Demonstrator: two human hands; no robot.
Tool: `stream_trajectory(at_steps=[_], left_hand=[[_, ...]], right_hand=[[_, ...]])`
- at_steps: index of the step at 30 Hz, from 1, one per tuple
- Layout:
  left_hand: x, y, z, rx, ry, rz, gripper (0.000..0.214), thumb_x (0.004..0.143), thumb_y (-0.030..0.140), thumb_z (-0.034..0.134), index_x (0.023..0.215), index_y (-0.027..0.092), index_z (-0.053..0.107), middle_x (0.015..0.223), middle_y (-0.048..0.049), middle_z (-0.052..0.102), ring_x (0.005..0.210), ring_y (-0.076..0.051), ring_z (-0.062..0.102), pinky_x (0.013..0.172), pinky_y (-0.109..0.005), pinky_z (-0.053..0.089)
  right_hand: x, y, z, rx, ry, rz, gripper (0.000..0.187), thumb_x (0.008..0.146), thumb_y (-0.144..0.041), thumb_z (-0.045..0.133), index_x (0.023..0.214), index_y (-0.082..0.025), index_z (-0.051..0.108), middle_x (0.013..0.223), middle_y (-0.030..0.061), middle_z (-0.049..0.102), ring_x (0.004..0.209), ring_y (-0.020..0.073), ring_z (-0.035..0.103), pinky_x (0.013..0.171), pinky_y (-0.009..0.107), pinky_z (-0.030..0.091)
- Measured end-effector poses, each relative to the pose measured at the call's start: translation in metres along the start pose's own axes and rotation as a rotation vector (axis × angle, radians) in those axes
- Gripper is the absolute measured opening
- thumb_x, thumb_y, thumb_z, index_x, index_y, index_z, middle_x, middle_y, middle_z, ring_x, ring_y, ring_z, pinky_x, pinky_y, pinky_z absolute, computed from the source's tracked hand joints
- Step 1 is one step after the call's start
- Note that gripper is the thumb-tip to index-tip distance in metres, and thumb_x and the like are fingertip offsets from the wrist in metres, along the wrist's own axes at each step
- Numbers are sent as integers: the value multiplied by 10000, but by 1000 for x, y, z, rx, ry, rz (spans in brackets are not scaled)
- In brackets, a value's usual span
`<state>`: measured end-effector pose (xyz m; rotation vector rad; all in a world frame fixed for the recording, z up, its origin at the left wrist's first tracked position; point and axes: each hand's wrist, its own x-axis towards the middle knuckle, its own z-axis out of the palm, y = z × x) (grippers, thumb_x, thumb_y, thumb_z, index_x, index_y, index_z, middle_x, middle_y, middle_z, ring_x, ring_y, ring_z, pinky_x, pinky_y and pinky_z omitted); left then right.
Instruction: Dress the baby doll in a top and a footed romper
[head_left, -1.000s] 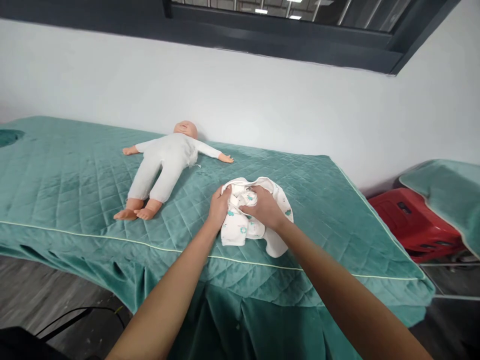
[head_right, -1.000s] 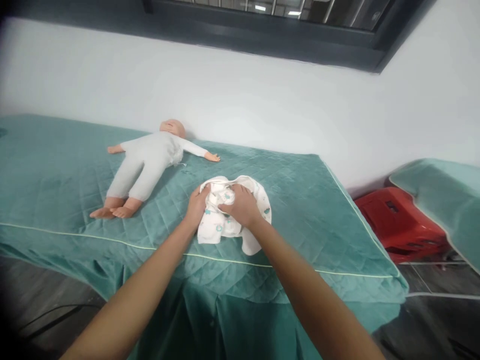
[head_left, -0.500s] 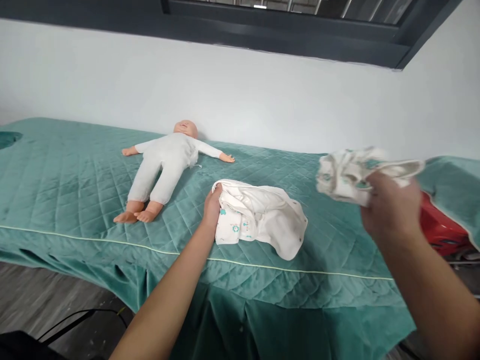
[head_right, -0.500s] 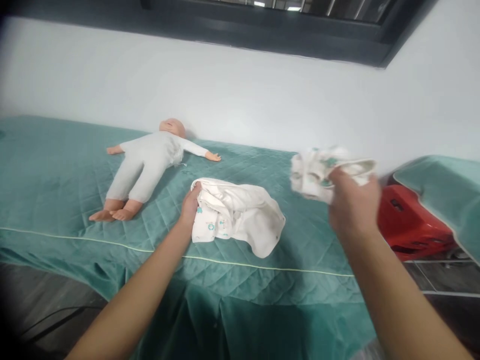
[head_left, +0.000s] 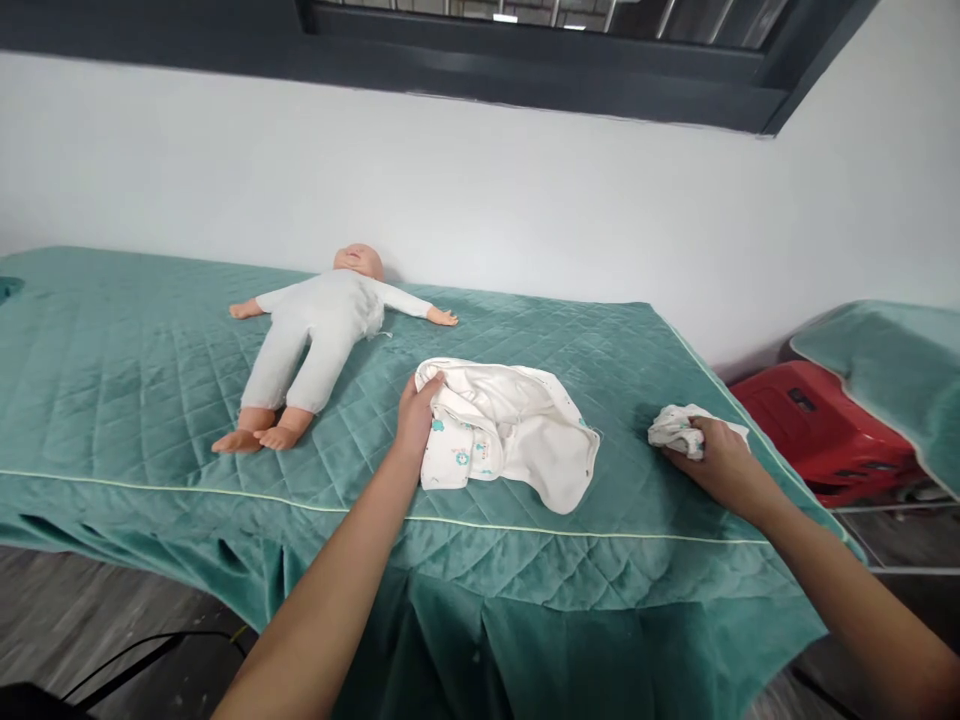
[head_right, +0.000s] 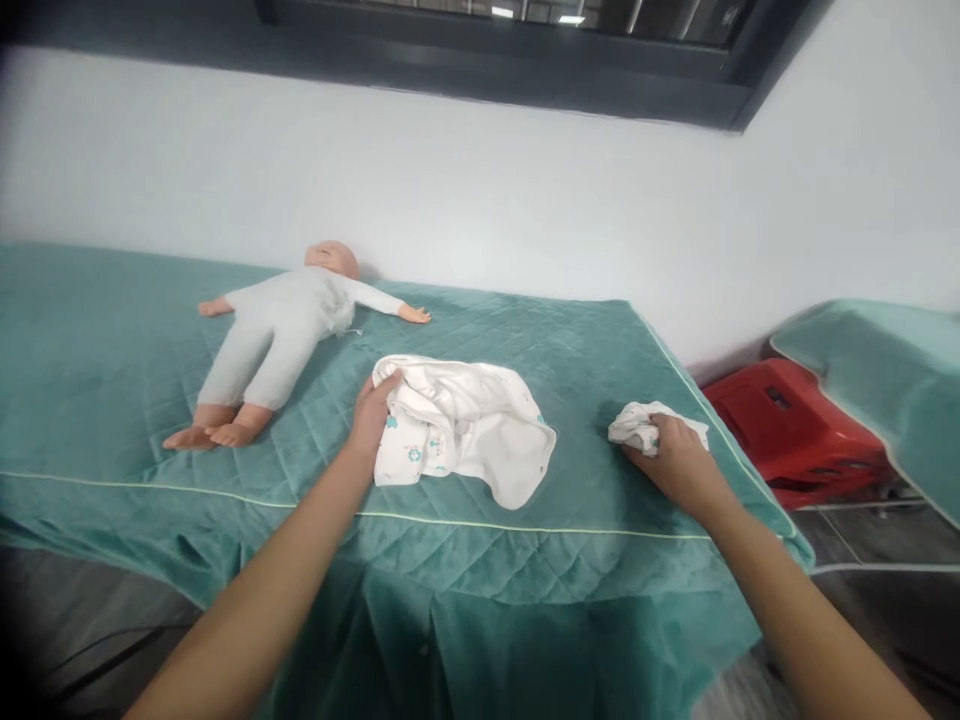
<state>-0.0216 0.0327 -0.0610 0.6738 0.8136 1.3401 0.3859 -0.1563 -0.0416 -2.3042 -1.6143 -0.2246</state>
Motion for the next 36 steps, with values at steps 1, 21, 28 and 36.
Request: stream_trajectory(at_steps=[1, 21, 28, 36], left_hand=[[0, 0, 0, 5, 2, -3, 505, 592, 426, 892, 978, 165, 699, 841, 1, 711, 688, -140, 654, 684, -258, 510], [-19, 66, 37, 628, -248, 354, 132, 773, 309, 707, 831, 193, 733, 784, 0, 675, 756, -174, 582, 718, -261, 447], [-45, 144, 65, 790, -333, 675, 127, 855, 241, 631, 903, 209, 745, 877, -5, 709, 868, -196, 617, 850, -287, 465], [-56, 181, 55, 1037, -224, 850, 154, 914, 272, 584, 942, 226, 729, 886, 0, 723, 882, -196, 626, 887, -310, 457]], right_hand=[[-2, -2, -2, -30, -38, 8, 463, 744, -487, 691, 1110, -219, 595, 1154, 194, 701, 1122, 369, 659, 903, 475, 510], [64, -233, 5, 370, -126, -178, 577, 892, -332, 608, 1442, -204, 489, 1441, 149, 562, 1255, 331, 578, 1026, 472, 473], [86, -232, -58, 517, 78, -194, 268, 848, -202, 542, 1034, -246, 729, 1018, 30, 764, 947, 242, 677, 874, 373, 507], [64, -196, -145, 490, 278, -187, 304, 813, -145, 538, 1033, -206, 738, 968, 39, 744, 867, 192, 636, 794, 339, 489]])
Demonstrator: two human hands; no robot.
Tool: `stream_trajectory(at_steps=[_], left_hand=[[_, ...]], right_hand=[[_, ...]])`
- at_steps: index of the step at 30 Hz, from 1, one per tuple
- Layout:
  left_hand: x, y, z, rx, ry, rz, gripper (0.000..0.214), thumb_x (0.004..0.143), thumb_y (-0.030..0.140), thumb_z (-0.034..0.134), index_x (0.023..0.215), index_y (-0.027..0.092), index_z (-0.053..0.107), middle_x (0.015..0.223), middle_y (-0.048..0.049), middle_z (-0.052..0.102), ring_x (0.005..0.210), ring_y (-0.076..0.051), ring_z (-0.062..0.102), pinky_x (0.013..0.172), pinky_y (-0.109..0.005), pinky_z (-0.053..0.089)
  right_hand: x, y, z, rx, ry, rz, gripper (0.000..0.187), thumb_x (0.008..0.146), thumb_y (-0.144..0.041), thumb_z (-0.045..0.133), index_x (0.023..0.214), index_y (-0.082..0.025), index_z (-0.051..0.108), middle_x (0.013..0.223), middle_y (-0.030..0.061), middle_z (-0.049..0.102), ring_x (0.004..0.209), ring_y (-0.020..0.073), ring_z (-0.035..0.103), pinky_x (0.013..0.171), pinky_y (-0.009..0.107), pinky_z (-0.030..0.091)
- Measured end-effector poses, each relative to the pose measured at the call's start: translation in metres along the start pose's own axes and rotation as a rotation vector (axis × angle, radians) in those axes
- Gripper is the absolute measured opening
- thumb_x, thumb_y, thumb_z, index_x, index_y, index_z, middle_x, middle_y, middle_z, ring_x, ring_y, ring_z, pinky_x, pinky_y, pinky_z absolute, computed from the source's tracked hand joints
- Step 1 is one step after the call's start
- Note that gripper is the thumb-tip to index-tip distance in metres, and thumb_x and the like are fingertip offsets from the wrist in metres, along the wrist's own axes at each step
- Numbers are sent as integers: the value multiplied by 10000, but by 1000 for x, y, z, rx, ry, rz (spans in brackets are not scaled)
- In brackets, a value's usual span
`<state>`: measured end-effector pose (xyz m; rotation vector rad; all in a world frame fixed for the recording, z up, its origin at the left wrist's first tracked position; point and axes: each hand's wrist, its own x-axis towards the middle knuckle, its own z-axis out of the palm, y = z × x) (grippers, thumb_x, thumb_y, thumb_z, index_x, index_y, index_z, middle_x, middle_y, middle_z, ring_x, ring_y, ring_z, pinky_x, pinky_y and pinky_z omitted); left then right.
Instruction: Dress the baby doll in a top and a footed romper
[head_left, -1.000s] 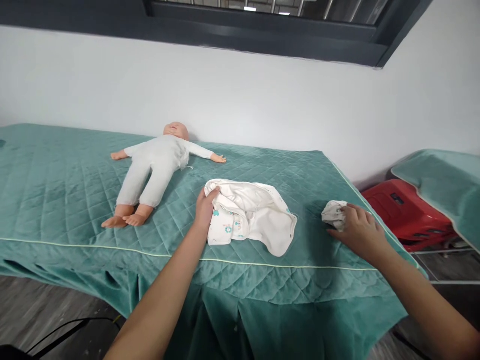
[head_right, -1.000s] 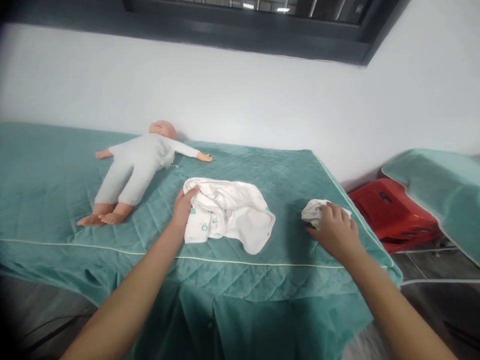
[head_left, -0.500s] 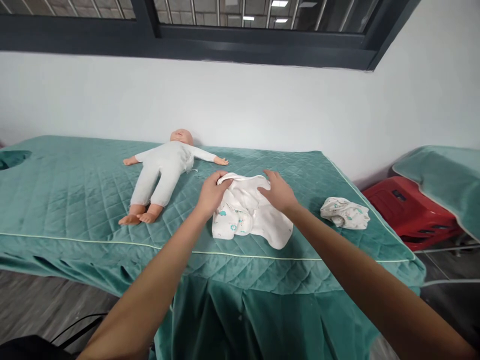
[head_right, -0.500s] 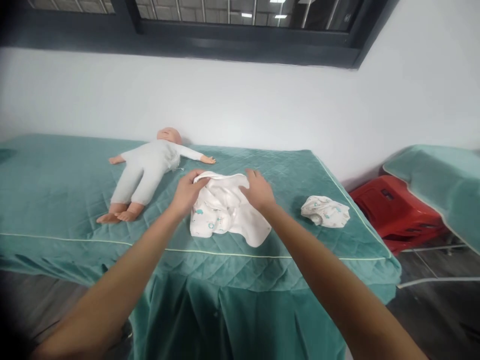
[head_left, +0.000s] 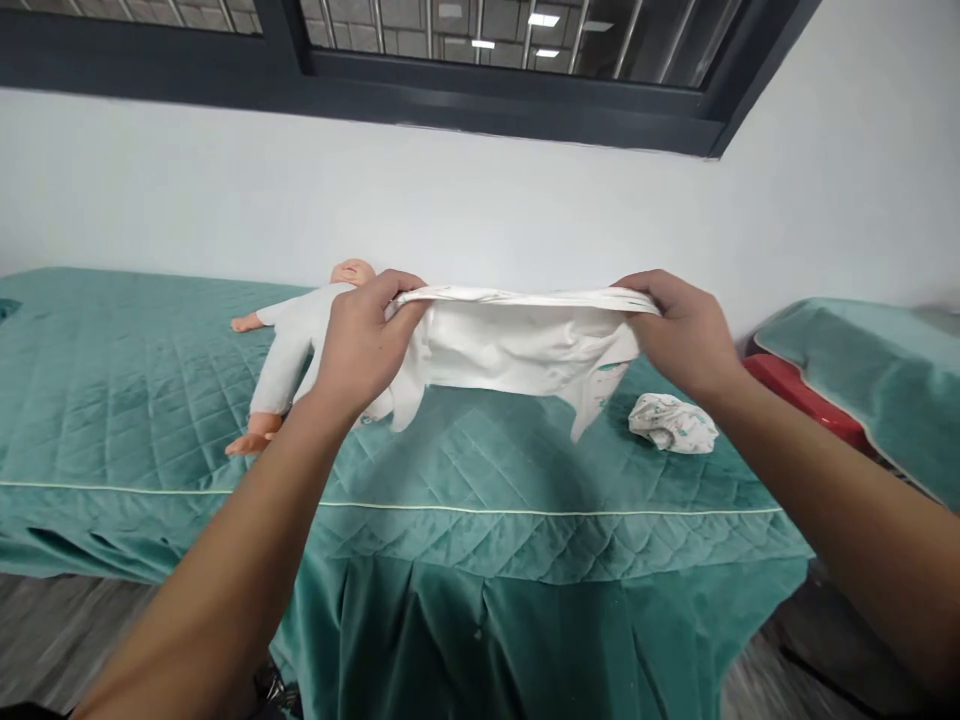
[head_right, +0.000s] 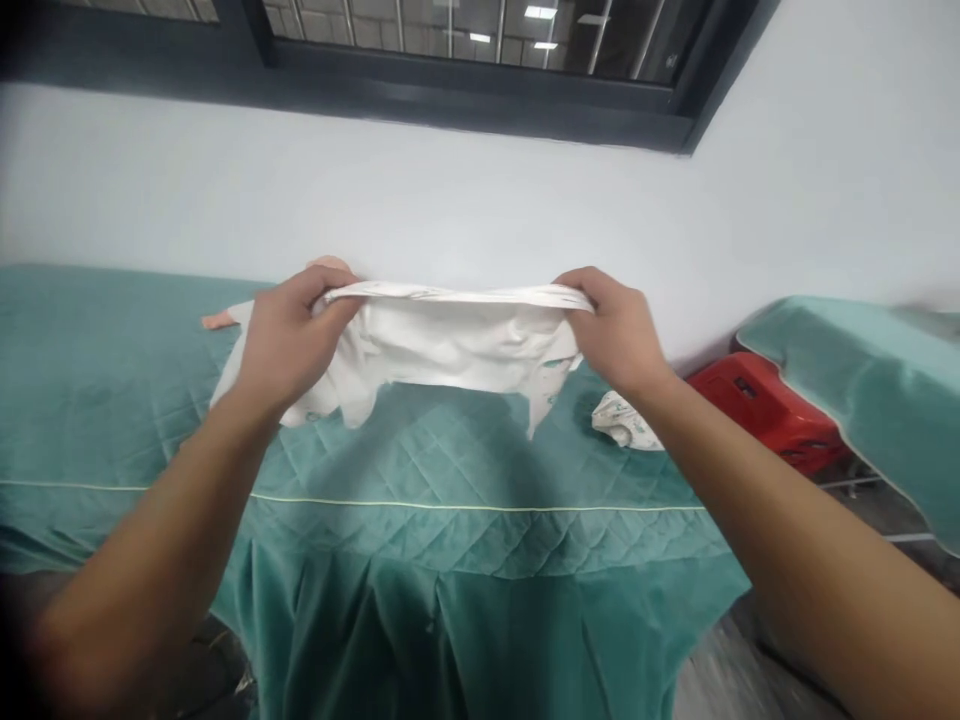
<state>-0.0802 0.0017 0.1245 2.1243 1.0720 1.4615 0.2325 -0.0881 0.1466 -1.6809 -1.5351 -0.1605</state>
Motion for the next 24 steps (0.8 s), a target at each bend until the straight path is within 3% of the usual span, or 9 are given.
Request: stream_trajectory(at_steps=[4, 8, 11, 14, 17, 19, 21, 24], left_hand=[[4, -3, -4, 3, -53, -57, 183, 908, 325, 612, 934, 185, 727, 879, -28, 723, 864, -219, 618, 913, -361, 458], [15, -29, 12, 43, -120, -159, 172, 843, 363, 694, 906, 204, 719, 820, -57, 696, 850, -264, 612, 960, -429, 462], [12, -49, 37, 341, -164, -202, 162, 886, 326, 626, 980, 216, 701, 874, -94, 681, 949, -329, 624, 990, -525, 446], [-14, -57, 71, 537, -167, -116, 230, 877, 190, 577, 1091, 188, 661, 1137, -170, 657, 1166, -375, 567, 1026, -540, 427], [-54, -57, 112, 457, -361, -46, 271, 898, 136, 494, 1110, 186, 655, 1209, -167, 648, 1193, -322, 580, 1038, -453, 449], [-76, -60, 137, 324, -503, -84, 297, 891, 103, 460, 1101, 168, 661, 1175, -160, 671, 1154, -278, 623, 1039, -397, 465], [-88, -67, 156, 307, -517, -144, 310, 894, 101, 439, 1116, 124, 656, 1223, -198, 659, 1228, -287, 600, 1077, -404, 448], [-83, -83, 168, 363, -435, -232, 344, 887, 123, 470, 1190, 91, 630, 1412, -250, 558, 1396, -333, 482, 1144, -461, 389]], right_hand=[[-3, 0, -26, -54, 8, 104, 340, 795, -133, 547, 1055, -227, 747, 976, 47, 744, 790, 170, 627, 687, 299, 470], [6, 25, -16, -119, -62, 165, 318, 800, -166, 560, 1051, -230, 745, 925, 51, 735, 748, 190, 636, 714, 333, 506], [3, 49, 25, -207, -150, 139, 353, 804, -172, 564, 1121, -208, 716, 1077, 92, 731, 960, 275, 663, 902, 451, 520], [-27, 52, 90, -301, -180, 142, 509, 766, -167, 608, 1270, -101, 623, 1336, 216, 616, 1258, 377, 545, 1085, 552, 419], [-73, 32, 157, -161, -270, 39, 570, 816, -169, 549, 1379, -83, 526, 1478, 215, 509, 1410, 331, 431, 1181, 489, 355], [-97, 20, 191, -108, -330, 96, 531, 879, -197, 481, 1391, -58, 501, 1469, 231, 520, 1410, 323, 443, 1189, 489, 347], [-106, 17, 209, -124, -313, 184, 527, 906, -231, 459, 1394, -33, 482, 1491, 257, 497, 1438, 353, 411, 1201, 525, 311], [-96, 31, 214, -151, -264, 266, 533, 902, -244, 472, 1392, -34, 468, 1516, 260, 477, 1494, 377, 329, 1217, 552, 267]])
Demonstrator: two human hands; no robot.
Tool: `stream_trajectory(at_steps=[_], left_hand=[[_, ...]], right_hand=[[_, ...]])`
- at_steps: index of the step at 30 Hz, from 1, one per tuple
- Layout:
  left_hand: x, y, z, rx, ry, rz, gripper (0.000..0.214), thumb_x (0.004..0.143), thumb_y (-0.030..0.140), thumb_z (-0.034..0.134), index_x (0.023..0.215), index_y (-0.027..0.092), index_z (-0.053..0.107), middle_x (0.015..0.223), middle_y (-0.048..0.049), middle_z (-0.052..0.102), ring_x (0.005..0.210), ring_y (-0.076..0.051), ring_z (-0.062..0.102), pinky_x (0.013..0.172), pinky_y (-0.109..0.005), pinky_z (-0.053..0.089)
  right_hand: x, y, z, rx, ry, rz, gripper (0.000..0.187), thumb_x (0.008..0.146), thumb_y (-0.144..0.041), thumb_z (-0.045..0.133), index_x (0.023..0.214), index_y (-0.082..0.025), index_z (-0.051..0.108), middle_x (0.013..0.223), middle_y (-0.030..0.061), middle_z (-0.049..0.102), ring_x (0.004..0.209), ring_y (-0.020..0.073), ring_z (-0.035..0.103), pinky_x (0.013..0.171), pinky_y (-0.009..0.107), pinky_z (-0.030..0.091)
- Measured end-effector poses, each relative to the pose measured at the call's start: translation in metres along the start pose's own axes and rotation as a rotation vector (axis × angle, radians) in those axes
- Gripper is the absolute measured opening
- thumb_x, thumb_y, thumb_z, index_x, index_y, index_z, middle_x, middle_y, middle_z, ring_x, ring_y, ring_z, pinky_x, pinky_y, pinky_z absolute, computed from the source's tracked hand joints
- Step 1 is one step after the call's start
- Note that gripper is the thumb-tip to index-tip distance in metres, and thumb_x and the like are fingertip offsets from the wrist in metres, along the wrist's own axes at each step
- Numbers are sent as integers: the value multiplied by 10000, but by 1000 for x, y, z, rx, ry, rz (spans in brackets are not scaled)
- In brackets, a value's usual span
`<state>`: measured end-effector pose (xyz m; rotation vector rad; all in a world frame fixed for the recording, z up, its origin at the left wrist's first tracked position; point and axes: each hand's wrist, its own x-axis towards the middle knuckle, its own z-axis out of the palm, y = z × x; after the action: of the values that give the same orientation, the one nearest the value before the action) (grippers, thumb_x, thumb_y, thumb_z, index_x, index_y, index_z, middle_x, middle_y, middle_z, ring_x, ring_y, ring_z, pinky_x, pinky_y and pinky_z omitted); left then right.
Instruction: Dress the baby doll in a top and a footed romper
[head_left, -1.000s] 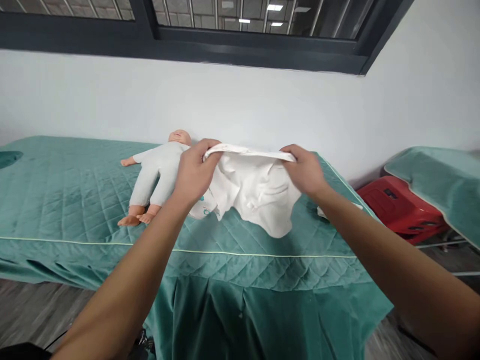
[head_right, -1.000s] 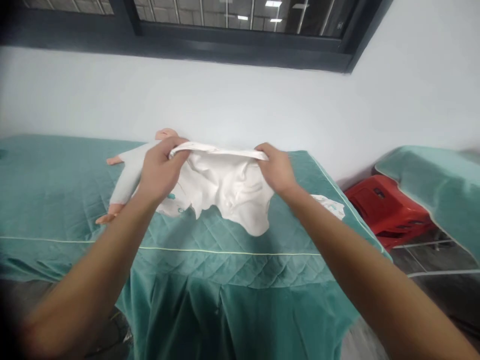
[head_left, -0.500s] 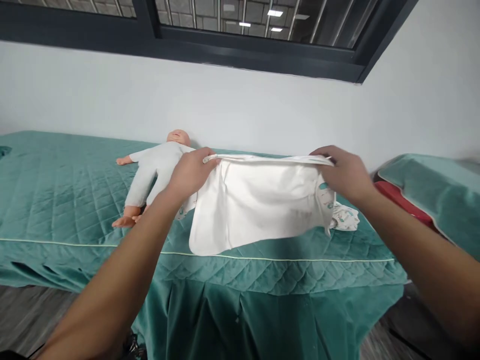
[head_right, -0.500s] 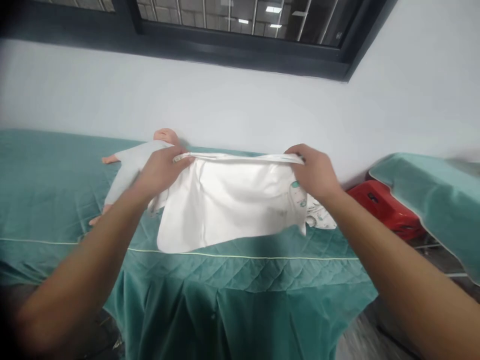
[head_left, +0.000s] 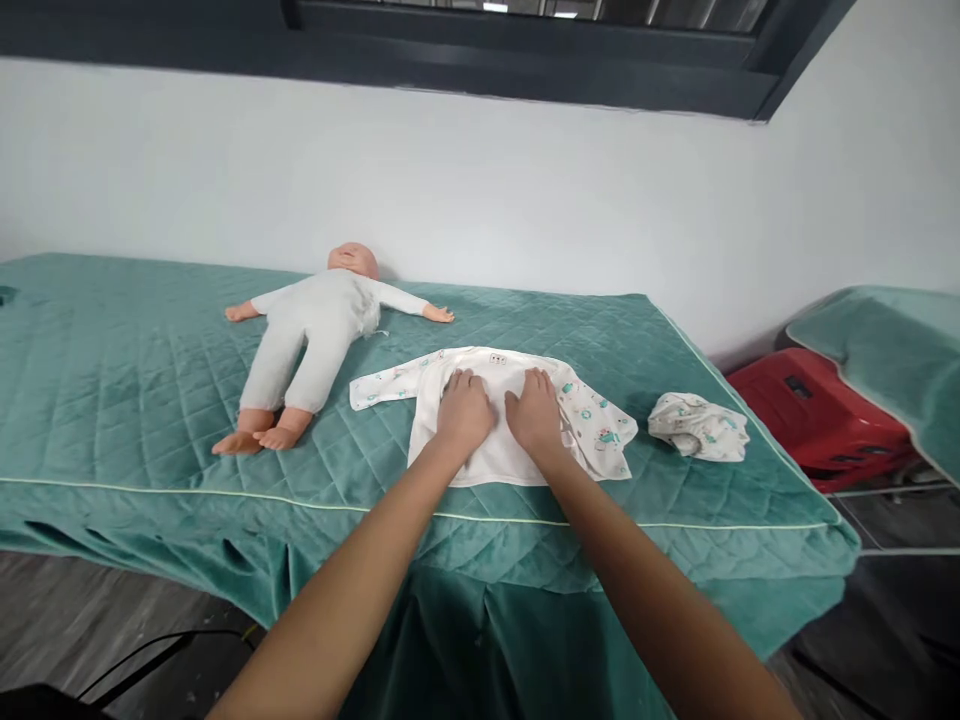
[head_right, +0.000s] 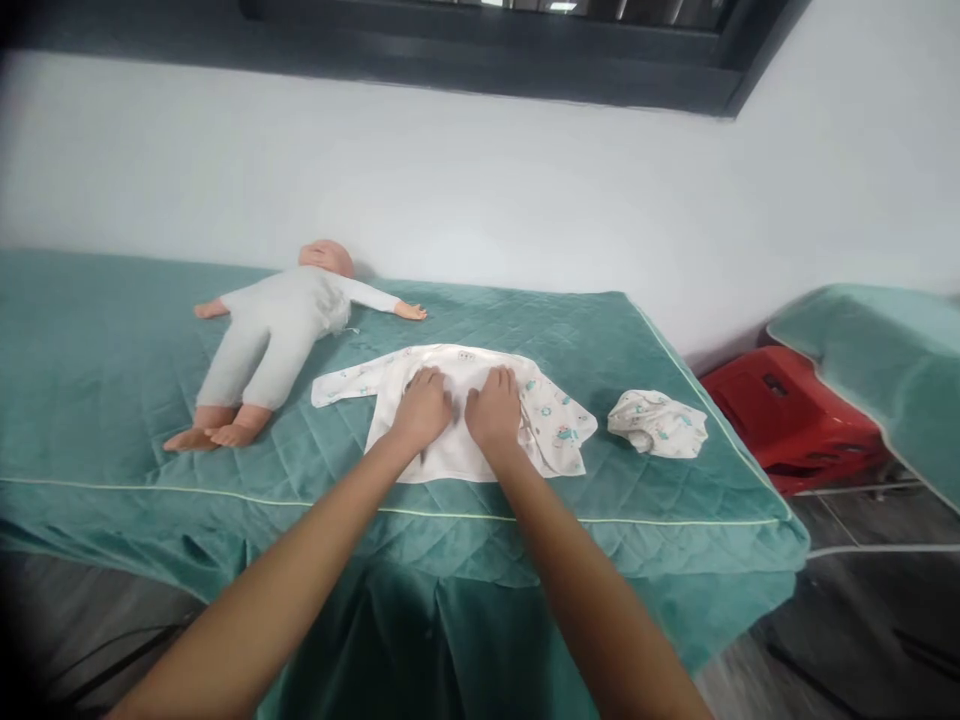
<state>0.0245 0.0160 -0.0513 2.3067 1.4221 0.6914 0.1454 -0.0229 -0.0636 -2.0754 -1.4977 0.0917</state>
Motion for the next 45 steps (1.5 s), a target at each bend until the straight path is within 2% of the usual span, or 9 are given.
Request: stream_trajectory(at_steps=[6, 13, 19, 24, 27, 31, 37, 41, 45], left_hand=[[35, -5, -5, -61, 131, -225, 457, 884, 176, 491, 1333, 106, 533, 1409, -273, 562, 1342, -414, 522, 1095, -568, 394], [21, 23, -14, -385, 446, -111, 607, 930, 258, 458, 1509, 111, 356, 1567, -228, 428, 1490, -350, 372, 1211, -506, 295], [-9, 26, -31, -493, 415, -133, 536, 935, 437, 546, 1378, 137, 531, 1387, -221, 611, 1434, -403, 448, 1193, -524, 336], [-36, 41, -44, -706, 523, -115, 471, 886, 529, 640, 1138, 134, 687, 1291, -232, 652, 1455, -414, 421, 1214, -532, 341], [-52, 61, -56, -714, 619, -122, 447, 929, 539, 579, 1070, 134, 705, 1221, -248, 677, 1409, -417, 485, 1165, -562, 417], [-66, 82, -76, -600, 952, -47, 587, 946, 525, 563, 1370, 120, 539, 1305, -220, 648, 1429, -360, 479, 1237, -528, 335], [-68, 82, -84, -529, 1147, 118, 652, 974, 440, 507, 1507, 108, 330, 1358, -231, 613, 1442, -384, 451, 1187, -584, 389], [-63, 68, -77, -535, 1267, 151, 682, 943, 433, 571, 1505, 145, 312, 1339, -220, 622, 1372, -409, 527, 1128, -628, 438], [-59, 50, -69, -457, 1059, 94, 622, 886, 445, 653, 1381, 99, 504, 1282, -221, 660, 1355, -378, 552, 1143, -526, 456]], right_hand=[[28, 4, -20, -66, -53, 86, 424, 866, -229, 501, 1245, -52, 569, 1441, 285, 535, 1447, 418, 378, 1181, 576, 296], [14, -25, -9, 83, -17, -20, 437, 941, -279, 427, 1315, -80, 533, 1373, 232, 597, 1340, 347, 509, 1145, 495, 359], [24, -19, -34, 239, 375, 189, 496, 930, -383, 493, 1339, -102, 470, 1408, 245, 504, 1393, 352, 407, 1186, 521, 291], [13, -33, -72, 460, 605, 300, 414, 922, -374, 485, 1281, -172, 446, 1333, 205, 514, 1318, 303, 482, 1160, 477, 363], [-4, -57, -94, 684, 742, 195, 400, 906, -273, 433, 1302, -222, 414, 1290, 131, 560, 1281, 240, 549, 1125, 456, 429], [-26, -94, -122, 938, 1003, 32, 374, 806, -179, 540, 1173, -223, 479, 1214, 69, 599, 1283, 220, 568, 1129, 459, 450], [-42, -110, -141, 905, 1232, -130, 274, 781, -113, 613, 1000, -250, 522, 1169, 40, 612, 1342, 253, 526, 1113, 475, 490], [-48, -97, -138, 767, 1197, -88, 195, 798, -150, 652, 979, -214, 613, 1123, 68, 653, 1308, 286, 551, 1093, 490, 495], [-47, -74, -135, 591, 952, 73, 133, 817, -208, 608, 918, -174, 687, 981, 78, 712, 1183, 279, 627, 1134, 512, 424]])
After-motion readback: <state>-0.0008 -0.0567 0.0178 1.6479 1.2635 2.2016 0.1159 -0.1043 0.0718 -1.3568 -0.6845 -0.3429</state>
